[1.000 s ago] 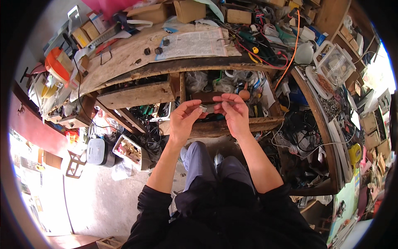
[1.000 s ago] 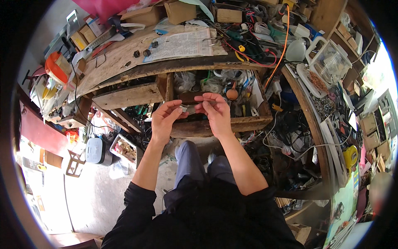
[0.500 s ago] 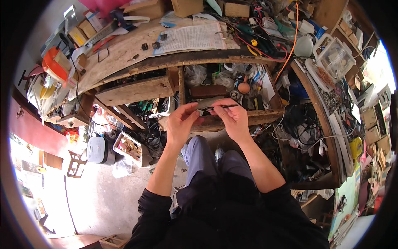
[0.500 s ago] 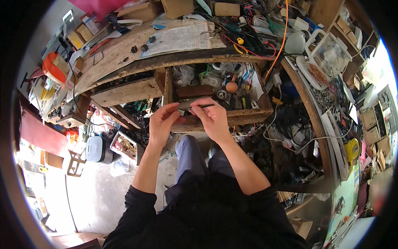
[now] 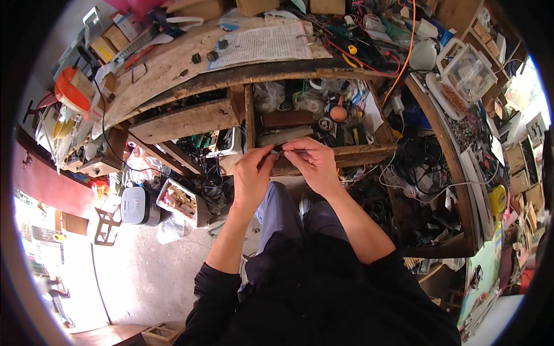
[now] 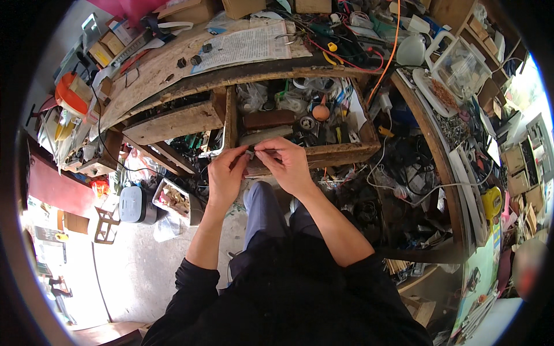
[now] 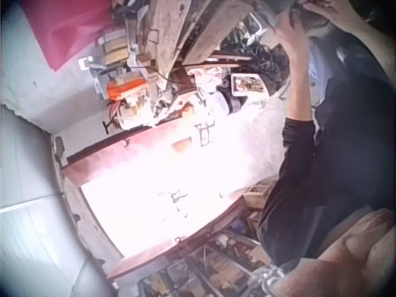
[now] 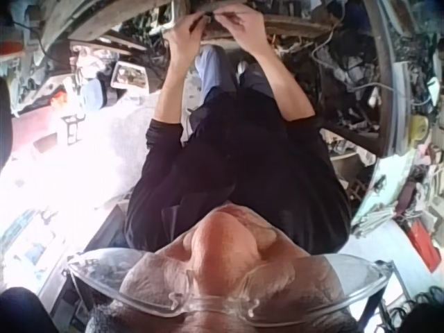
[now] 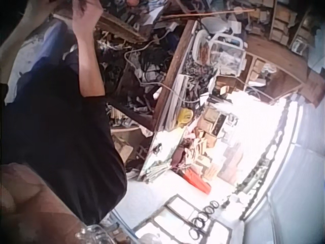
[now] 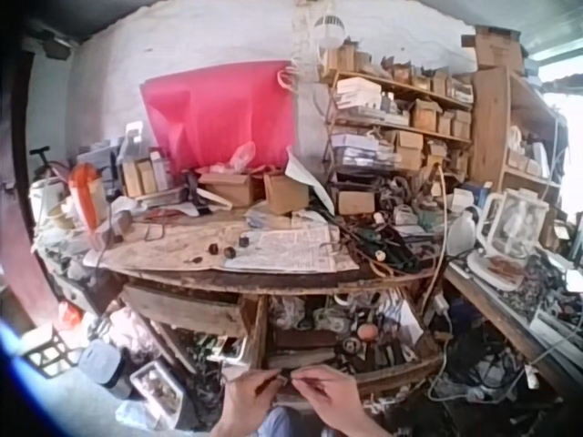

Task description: The person sits at a cluttered workbench and handles small electronic components. They pick up a black rectangular device, open it, and manipulate internal parts with their fingers. They then handle a small white component and a black cable, appearing to assemble or repair the items.

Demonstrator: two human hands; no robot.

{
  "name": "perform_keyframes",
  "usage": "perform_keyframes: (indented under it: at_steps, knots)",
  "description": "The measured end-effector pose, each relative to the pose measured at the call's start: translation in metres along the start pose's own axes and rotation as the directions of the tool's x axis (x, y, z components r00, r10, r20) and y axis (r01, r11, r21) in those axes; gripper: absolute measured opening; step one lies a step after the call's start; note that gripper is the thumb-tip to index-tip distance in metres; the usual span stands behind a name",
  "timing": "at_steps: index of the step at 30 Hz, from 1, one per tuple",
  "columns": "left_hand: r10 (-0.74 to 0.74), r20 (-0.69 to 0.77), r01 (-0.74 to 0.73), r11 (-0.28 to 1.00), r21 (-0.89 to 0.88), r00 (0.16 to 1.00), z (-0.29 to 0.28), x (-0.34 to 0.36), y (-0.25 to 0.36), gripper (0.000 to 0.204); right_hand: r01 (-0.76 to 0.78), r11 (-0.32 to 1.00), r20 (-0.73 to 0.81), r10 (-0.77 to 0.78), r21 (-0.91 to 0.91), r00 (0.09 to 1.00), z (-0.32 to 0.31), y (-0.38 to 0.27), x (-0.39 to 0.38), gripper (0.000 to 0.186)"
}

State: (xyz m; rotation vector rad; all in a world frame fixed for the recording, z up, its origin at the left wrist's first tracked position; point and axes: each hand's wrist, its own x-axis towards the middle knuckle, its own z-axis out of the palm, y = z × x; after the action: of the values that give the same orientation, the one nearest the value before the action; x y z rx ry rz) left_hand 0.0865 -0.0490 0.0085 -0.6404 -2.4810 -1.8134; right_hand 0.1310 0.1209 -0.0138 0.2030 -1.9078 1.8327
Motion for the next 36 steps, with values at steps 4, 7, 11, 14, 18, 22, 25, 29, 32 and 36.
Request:
perform_keyframes:
  at_steps: [4,7,11,14,18,22,25,29,32,36]
  knots:
    - [0.124,-0.023,-0.121,0.988,0.092,0.992,0.002,0.0,-0.013,0.024,-0.033,0.999,0.014,0.033,0.005,0.999,0.0,-0.003,-0.001,0.015]
    - [0.156,-0.022,-0.152,0.981,0.119,0.988,0.003,0.0,-0.012,0.026,-0.025,0.997,0.003,0.025,-0.073,1.0,0.001,-0.006,-0.001,0.014]
    - [0.143,-0.023,-0.138,0.977,0.161,0.989,0.005,-0.005,0.001,0.03,0.09,0.971,0.029,-0.085,-0.22,0.996,0.002,-0.011,0.0,0.014]
    - [0.187,-0.058,-0.172,0.962,0.21,0.981,0.01,-0.006,-0.005,0.031,0.192,0.937,0.045,-0.187,-0.291,0.981,0.003,-0.015,0.0,0.015]
    - [0.201,-0.065,-0.174,0.941,0.288,0.977,0.015,-0.012,-0.004,0.036,0.214,0.918,0.013,-0.223,-0.332,0.975,0.005,-0.02,-0.002,0.014]
    - [0.279,-0.096,-0.211,0.874,0.437,0.956,0.021,-0.018,-0.014,0.039,0.249,0.9,0.008,-0.263,-0.358,0.965,0.006,-0.021,-0.003,0.016]
    - [0.316,-0.106,-0.239,0.862,0.448,0.943,0.023,-0.017,-0.019,0.039,0.27,0.888,0.007,-0.288,-0.373,0.958,0.008,-0.019,-0.003,0.016]
    - [0.268,-0.114,-0.214,0.912,0.349,0.957,0.024,-0.017,-0.015,0.039,0.271,0.873,0.029,-0.284,-0.406,0.958,0.006,-0.016,-0.003,0.019]
    - [0.253,-0.143,-0.206,0.937,0.283,0.957,0.025,-0.017,-0.015,0.036,0.269,0.878,0.031,-0.28,-0.396,0.96,0.006,-0.015,-0.003,0.019]
    - [0.249,-0.235,-0.208,0.96,0.186,0.939,0.029,-0.019,-0.013,0.029,0.253,0.879,0.049,-0.256,-0.405,0.966,0.005,-0.019,-0.001,0.018]
